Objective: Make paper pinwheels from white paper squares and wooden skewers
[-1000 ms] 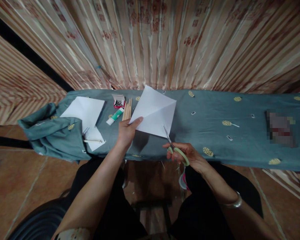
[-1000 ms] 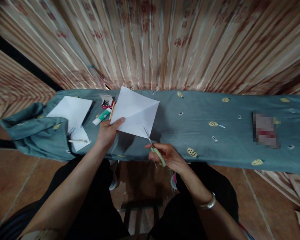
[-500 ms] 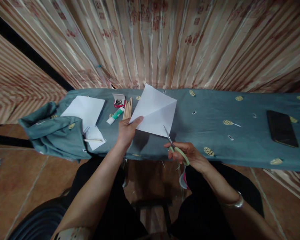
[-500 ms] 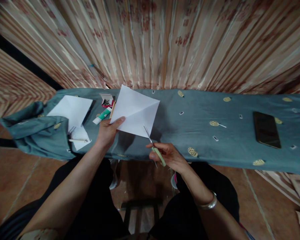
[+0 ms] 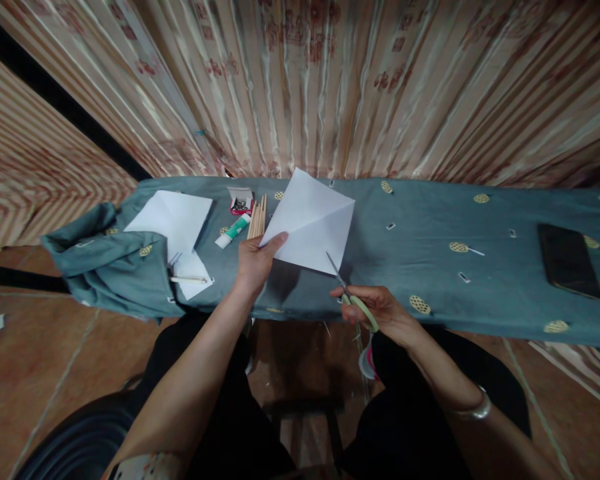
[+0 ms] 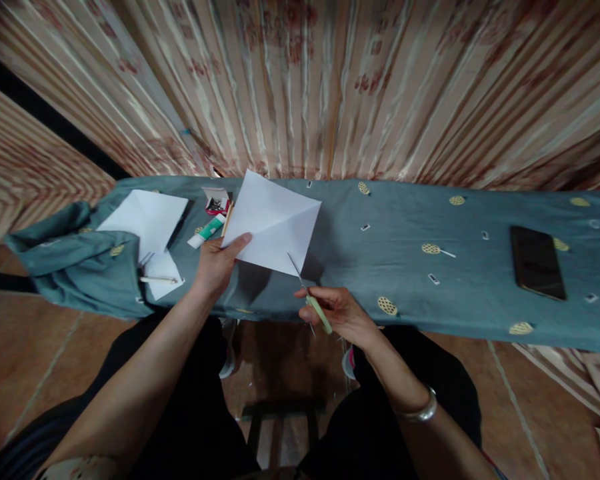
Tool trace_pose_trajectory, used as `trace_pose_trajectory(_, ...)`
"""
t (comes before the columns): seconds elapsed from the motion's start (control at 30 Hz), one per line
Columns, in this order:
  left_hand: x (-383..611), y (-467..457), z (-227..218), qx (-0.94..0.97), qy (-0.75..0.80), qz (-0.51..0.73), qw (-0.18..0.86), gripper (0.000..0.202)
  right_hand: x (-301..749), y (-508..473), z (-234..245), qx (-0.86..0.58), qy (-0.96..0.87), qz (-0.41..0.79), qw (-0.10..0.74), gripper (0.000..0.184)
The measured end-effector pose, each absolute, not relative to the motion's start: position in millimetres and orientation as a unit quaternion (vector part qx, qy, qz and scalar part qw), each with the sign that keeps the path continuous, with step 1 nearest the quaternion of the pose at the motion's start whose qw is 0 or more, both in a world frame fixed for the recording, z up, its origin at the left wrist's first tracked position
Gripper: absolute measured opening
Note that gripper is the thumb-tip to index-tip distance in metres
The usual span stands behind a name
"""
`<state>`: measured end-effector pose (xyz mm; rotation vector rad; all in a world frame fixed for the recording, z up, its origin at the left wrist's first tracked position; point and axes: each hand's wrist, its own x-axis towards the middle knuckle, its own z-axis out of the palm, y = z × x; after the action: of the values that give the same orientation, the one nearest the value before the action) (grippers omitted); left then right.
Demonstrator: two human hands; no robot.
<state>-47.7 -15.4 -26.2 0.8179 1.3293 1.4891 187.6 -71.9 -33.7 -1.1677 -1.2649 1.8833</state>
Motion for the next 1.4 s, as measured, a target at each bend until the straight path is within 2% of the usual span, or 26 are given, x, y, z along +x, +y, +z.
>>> trace_pose_trajectory(0.27,-48,-15,-25,0.330,0.547,0.608,0.472,0.030,187,-71,-34,-0.461,-0.440,0.718,0.280,0.048)
trace_pose_trajectory(0.67,-42,-21,-25,0.356,0.547,0.592,0.473,0.033,183,-71,-42,-0.469,-0.482,0.672,0.309,0.048)
trace_pose_trajectory(1.4,-40,-25,-26,0.378,0.565,0.547,0.488,0.033,177,-68,-27,-0.496,-0.437,0.701,0.267,0.051)
